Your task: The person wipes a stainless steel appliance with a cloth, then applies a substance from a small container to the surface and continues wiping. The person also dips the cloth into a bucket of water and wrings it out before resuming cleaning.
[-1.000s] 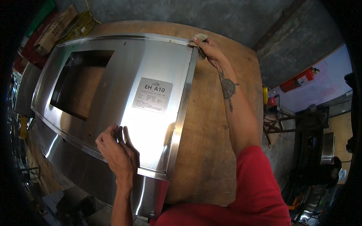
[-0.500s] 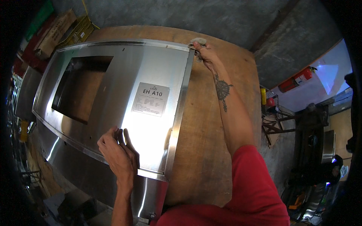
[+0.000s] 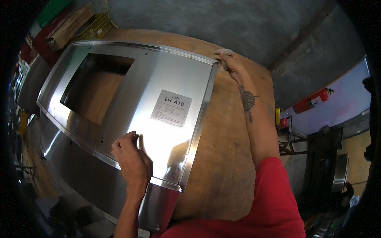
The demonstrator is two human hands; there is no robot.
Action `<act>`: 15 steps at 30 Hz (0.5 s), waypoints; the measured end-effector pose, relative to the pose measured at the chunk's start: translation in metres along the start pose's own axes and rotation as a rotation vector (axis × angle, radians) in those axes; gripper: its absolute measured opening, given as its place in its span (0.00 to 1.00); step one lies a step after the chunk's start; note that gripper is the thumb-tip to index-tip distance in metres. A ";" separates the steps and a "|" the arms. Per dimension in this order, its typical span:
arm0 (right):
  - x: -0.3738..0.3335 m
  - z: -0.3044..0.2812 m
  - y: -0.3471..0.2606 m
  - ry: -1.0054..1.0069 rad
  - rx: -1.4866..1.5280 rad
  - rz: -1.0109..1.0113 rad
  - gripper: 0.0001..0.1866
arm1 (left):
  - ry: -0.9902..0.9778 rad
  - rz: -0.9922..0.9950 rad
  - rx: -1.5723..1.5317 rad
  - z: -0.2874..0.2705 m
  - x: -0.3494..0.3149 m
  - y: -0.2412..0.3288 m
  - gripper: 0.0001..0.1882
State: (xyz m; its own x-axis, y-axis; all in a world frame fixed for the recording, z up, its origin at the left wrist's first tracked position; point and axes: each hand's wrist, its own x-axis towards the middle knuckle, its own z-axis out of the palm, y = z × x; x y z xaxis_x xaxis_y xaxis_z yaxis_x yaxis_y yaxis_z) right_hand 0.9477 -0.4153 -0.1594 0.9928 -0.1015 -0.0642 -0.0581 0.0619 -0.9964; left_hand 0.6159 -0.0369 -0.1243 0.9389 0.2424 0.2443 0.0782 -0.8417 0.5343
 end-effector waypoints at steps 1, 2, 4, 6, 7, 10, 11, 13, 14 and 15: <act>-0.006 0.003 -0.016 -0.023 0.028 0.048 0.20 | 0.012 0.018 0.030 -0.001 -0.001 0.000 0.19; -0.009 0.015 -0.022 0.078 -0.035 0.022 0.20 | 0.024 0.034 0.064 -0.004 -0.001 0.001 0.18; -0.017 0.024 -0.033 -0.126 -0.219 0.099 0.22 | 0.055 0.062 0.097 -0.004 -0.001 0.000 0.15; -0.020 0.036 -0.028 -0.224 -0.397 0.096 0.25 | 0.093 0.081 0.098 -0.001 0.000 -0.002 0.13; -0.016 0.028 -0.025 -0.176 -0.427 0.084 0.25 | 0.092 0.095 0.081 0.001 0.003 0.001 0.13; -0.008 0.028 -0.015 -0.039 -0.513 0.018 0.22 | 0.102 0.117 0.068 0.004 0.002 -0.001 0.14; -0.009 0.037 -0.014 0.016 -0.549 -0.022 0.20 | 0.109 0.115 0.073 0.004 0.001 -0.003 0.14; -0.010 0.039 -0.013 0.103 -0.560 -0.121 0.17 | 0.105 0.108 0.062 0.004 0.001 -0.005 0.14; -0.009 0.029 -0.012 0.137 -0.537 -0.180 0.16 | 0.095 0.105 0.045 0.004 0.002 -0.004 0.14; -0.009 0.017 -0.013 0.172 -0.514 -0.240 0.16 | 0.084 0.102 0.026 0.005 0.003 -0.003 0.14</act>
State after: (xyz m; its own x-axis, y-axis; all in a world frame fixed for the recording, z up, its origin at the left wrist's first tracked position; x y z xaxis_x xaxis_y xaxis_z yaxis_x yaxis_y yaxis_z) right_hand 0.9418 -0.3982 -0.1450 0.9556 -0.2158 0.2006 0.0794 -0.4669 -0.8807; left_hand 0.6201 -0.0363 -0.1292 0.9113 0.1931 0.3637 -0.0068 -0.8760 0.4822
